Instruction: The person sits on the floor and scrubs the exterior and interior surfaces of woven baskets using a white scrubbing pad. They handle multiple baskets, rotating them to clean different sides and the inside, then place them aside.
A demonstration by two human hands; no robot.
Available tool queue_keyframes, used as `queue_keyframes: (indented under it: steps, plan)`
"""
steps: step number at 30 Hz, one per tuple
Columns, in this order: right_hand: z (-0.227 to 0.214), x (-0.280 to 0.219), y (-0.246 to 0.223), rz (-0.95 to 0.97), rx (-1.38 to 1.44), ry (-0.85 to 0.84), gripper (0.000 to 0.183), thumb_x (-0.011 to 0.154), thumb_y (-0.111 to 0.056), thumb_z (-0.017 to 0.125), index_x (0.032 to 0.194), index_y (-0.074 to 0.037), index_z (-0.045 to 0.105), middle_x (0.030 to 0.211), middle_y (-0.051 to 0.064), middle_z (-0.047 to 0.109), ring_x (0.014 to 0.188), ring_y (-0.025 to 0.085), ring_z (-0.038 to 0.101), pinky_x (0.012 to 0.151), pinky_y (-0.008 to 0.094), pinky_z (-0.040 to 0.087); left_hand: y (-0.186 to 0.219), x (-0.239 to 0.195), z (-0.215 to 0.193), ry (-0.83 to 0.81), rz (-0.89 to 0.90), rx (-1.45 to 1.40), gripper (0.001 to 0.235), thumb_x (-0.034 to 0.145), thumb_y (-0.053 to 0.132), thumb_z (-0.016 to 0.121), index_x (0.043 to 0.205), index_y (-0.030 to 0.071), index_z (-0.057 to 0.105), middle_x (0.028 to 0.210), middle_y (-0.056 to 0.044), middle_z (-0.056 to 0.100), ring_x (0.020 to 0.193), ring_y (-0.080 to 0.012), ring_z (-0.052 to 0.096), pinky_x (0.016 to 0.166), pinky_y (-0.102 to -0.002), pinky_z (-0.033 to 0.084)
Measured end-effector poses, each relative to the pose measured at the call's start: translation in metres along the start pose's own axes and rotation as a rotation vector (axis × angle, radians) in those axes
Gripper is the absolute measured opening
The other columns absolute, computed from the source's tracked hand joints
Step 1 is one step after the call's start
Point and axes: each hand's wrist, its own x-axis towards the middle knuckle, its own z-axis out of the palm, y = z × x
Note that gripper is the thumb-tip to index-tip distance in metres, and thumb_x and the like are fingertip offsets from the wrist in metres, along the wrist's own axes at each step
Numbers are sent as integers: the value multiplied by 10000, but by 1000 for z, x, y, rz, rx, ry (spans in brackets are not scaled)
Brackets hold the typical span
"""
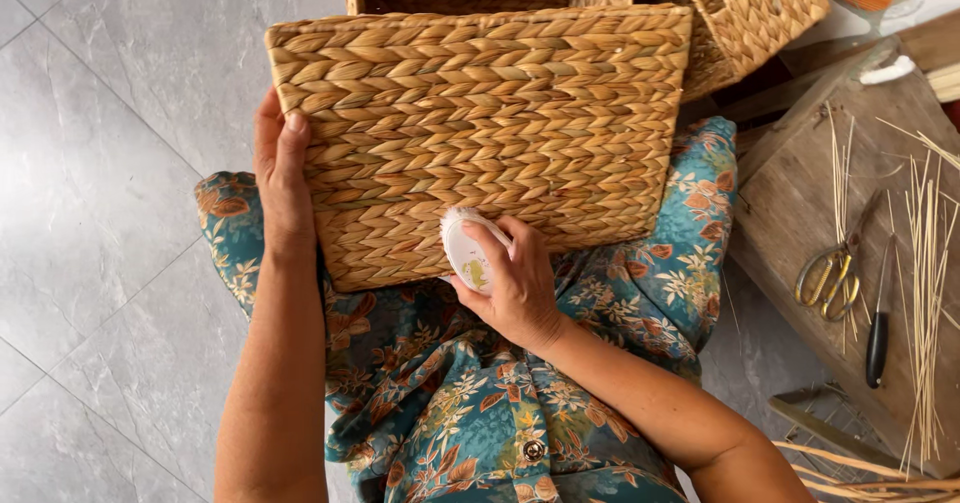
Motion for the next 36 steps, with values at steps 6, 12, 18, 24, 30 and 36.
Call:
queue_keyframes:
  steps: [6,12,18,24,30,36]
  plan:
    - [-53,-16,61,269,-220,116,860,761,-217,892,1482,-117,433,1209,135,575,1129,326,537,935,477,434,3,0,2,30,-35,35,701,991,465,656,1527,68,439,1479,-136,565,1394,-246,530,1190,-406,429]
    - [-64,-24,86,529,-197,292,875,849,-171,860,1565,-92,364,1279,211,474,1179,345,506,990,491,449,1,-1,0,6,-17,5,706,1004,470,667,1529,53,445,1473,-138,571,1387,-243,526,1204,-397,414]
    - [-10,-2,38,170,-65,185,895,763,-231,887,1491,-122,378,1211,166,531,1118,313,517,937,461,447,7,-1,4,-4,-18,-13,693,1012,459,657,1528,47,448,1470,-139,574,1376,-243,531,1199,-394,414]
    - [-46,10,88,311,-166,179,867,803,-223,894,1509,-150,395,1210,116,563,1084,290,538,917,446,463,8,-2,4,27,-46,45,689,999,463,635,1521,59,440,1469,-148,570,1386,-256,529,1189,-398,416]
    - [-66,11,116,517,-163,416,855,872,-122,868,1570,-144,374,1297,169,462,1193,329,526,991,440,476,4,-1,3,28,-38,42,700,993,467,642,1523,59,434,1480,-154,561,1397,-259,519,1194,-401,411]
    - [4,41,41,256,48,187,918,779,-255,927,1517,-175,387,1261,178,489,1106,289,533,887,369,514,7,-2,6,29,-39,32,717,985,476,649,1527,57,435,1484,-155,555,1396,-260,516,1196,-404,408]
